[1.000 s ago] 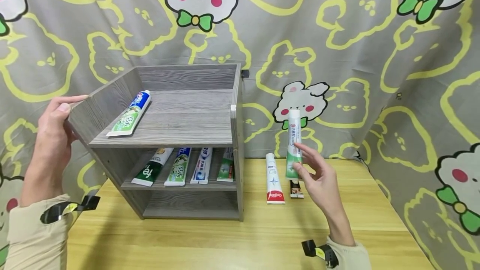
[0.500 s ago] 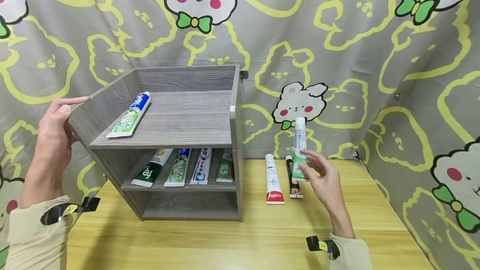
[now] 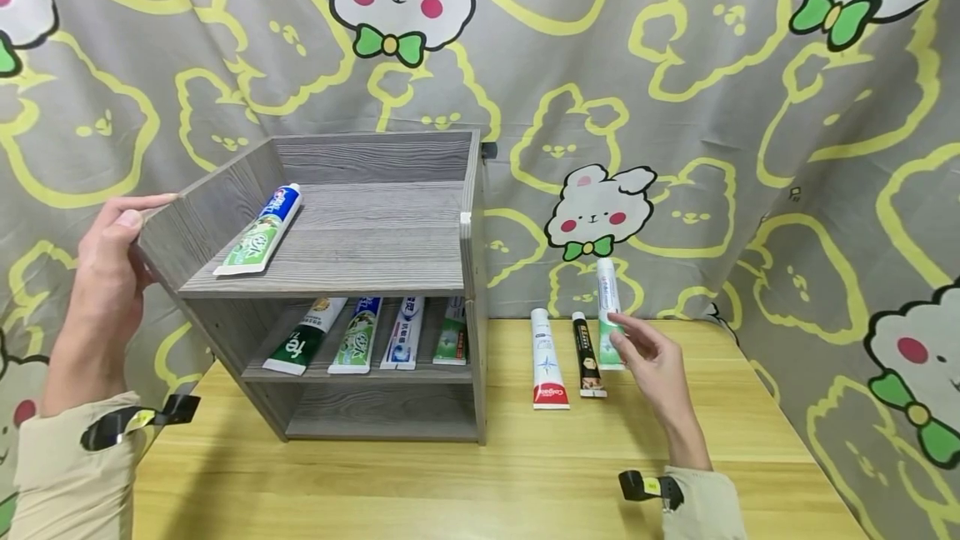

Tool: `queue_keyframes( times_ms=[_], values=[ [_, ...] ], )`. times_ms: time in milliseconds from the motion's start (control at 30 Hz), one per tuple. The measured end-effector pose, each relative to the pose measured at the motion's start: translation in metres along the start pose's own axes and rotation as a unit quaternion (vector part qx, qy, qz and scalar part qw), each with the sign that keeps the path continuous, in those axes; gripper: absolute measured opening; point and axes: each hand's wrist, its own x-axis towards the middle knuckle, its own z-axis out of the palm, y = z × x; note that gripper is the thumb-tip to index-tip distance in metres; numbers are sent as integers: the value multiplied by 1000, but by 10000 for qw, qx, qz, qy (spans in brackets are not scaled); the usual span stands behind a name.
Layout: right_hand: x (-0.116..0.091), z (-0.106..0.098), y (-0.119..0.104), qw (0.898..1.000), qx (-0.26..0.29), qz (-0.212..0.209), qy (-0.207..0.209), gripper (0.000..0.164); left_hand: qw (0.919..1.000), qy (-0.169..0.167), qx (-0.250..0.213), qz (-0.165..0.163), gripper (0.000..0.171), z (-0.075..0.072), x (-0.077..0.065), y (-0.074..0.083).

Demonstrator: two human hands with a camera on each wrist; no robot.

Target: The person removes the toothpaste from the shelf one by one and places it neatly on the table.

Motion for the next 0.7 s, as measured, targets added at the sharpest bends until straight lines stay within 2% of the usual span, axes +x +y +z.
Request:
queue_keyframes(
  times_ms=[267, 400, 533, 700],
  values=[
    [-3, -12, 16, 9954, 322, 682, -589, 52, 10000, 24, -58, -36, 35, 0, 0, 0],
    [-3, -16, 24, 9927, 367, 887, -730, 55, 10000, 23, -54, -44, 35, 0, 0, 0],
    [-3, -19, 33, 9907, 178, 1103, -780, 58, 10000, -15, -37, -27, 35, 0, 0, 0],
    [-5, -21, 44, 9873, -307, 1355, -770, 58, 9999, -60, -118, -32, 35, 0, 1, 0]
  ],
)
